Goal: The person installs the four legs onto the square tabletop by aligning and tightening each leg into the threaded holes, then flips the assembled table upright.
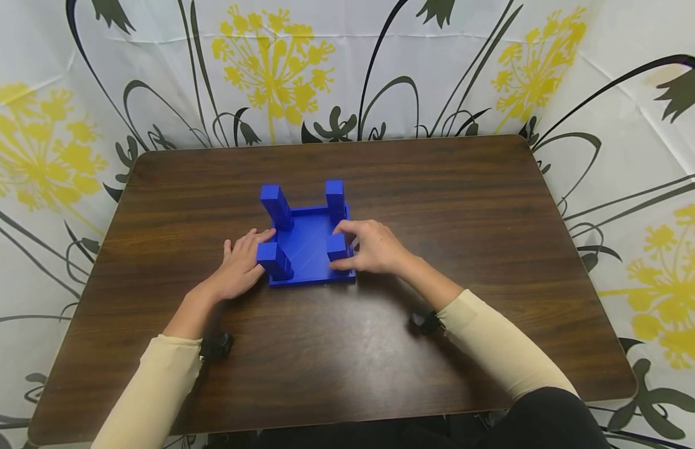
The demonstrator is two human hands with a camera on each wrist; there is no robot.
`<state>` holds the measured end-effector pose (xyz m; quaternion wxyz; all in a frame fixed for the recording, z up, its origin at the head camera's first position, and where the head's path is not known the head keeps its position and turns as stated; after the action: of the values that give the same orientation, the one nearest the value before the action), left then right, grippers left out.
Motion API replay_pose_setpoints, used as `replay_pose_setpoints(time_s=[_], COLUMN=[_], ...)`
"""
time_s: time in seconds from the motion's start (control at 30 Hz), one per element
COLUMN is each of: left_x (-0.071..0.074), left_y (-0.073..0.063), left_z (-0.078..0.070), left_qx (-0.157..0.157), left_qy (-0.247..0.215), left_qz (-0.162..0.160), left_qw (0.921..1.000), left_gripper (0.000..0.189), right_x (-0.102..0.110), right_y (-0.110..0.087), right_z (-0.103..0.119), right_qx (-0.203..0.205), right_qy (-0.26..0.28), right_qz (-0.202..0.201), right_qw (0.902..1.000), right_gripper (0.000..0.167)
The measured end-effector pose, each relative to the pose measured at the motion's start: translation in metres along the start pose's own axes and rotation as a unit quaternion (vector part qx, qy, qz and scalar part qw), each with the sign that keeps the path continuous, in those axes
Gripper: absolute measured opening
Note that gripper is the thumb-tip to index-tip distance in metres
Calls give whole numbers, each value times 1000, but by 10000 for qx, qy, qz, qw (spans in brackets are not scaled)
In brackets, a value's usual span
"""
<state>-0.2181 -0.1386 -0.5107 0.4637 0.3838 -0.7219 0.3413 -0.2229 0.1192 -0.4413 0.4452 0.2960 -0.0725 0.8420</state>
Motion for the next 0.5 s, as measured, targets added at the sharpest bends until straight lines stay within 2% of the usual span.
replay_pose_setpoints(time_s=[0.17, 0.33, 0.4, 0.5], left_x=[1, 2, 2, 2], left_y=[0, 0, -1, -1], left_z=[0, -1, -1, -1], left_qx=[0, -39, -43, -32], left_qy=[6, -19, -26, -7], left_qz=[-25, -88, -107, -115], left_qw=[10000, 10000, 9999, 9999], left_gripper=[65, 65, 64, 64], right_x=[-1, 0, 0, 1], right_y=[0, -1, -1, 0], right_z=[-1, 0, 1, 2], right_qx=[-50, 99, 169, 277], right_qy=[-268, -469, -410, -50], right_qz=[-19, -18, 61, 306], right_qw=[9996, 9988, 9990, 9991], right_gripper=[49, 57, 59, 62])
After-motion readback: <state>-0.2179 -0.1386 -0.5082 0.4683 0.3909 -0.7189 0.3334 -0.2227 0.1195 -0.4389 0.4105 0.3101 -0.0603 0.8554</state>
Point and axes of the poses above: each hand's wrist, its own y-axis towards the middle knuckle, its own x-axis out of the back of the hand, z = x × y, the point moved 7 cm from there along y, towards the middle knuckle, and after that the axes turned 8 degrees about y, right-handed, at the moved point
